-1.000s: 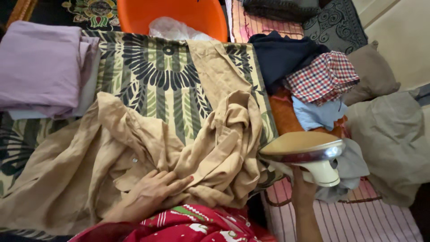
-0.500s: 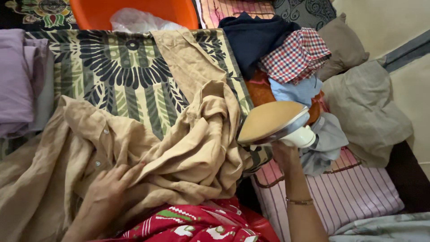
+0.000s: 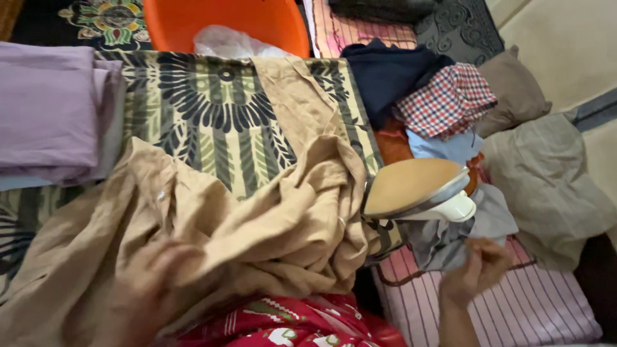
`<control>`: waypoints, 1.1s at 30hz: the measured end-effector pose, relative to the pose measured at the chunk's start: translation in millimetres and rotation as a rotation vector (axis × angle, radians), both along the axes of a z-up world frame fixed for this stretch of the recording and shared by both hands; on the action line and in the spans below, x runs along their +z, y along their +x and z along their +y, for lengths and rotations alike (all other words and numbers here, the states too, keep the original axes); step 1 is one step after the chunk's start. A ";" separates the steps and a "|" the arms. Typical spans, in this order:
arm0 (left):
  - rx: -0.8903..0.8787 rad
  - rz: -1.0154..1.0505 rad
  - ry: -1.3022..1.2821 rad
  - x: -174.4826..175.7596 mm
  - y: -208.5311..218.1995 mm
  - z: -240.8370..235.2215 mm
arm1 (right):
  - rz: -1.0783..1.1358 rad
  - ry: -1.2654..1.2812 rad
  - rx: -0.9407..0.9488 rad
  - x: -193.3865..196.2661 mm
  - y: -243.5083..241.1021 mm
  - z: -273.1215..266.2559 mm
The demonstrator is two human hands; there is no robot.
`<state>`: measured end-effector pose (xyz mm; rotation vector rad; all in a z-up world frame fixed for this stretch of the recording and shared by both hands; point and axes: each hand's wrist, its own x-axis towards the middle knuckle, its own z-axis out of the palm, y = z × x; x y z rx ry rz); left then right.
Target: The person irons a tan shirt using an electric iron, smoothing the fabric on a flat surface and ironing the collar, then fastens the buttons on the front of the shirt.
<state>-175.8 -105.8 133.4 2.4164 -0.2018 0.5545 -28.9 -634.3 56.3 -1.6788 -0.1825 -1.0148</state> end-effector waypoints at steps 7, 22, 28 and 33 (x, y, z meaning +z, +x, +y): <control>-0.530 -0.065 0.032 11.5 -2.1 -68.6 | 0.095 -1.075 0.744 107.7 -45.9 169.1; 0.081 -0.040 0.001 33.4 -54.5 -37.3 | 0.424 -1.146 1.088 128.2 -77.9 248.4; 0.032 -0.191 -0.089 42.3 -53.0 -22.1 | 0.266 -0.989 0.893 112.8 -65.9 252.4; 0.021 -0.150 -0.108 44.6 -51.1 -19.2 | 0.652 -1.075 0.978 99.3 -61.5 260.0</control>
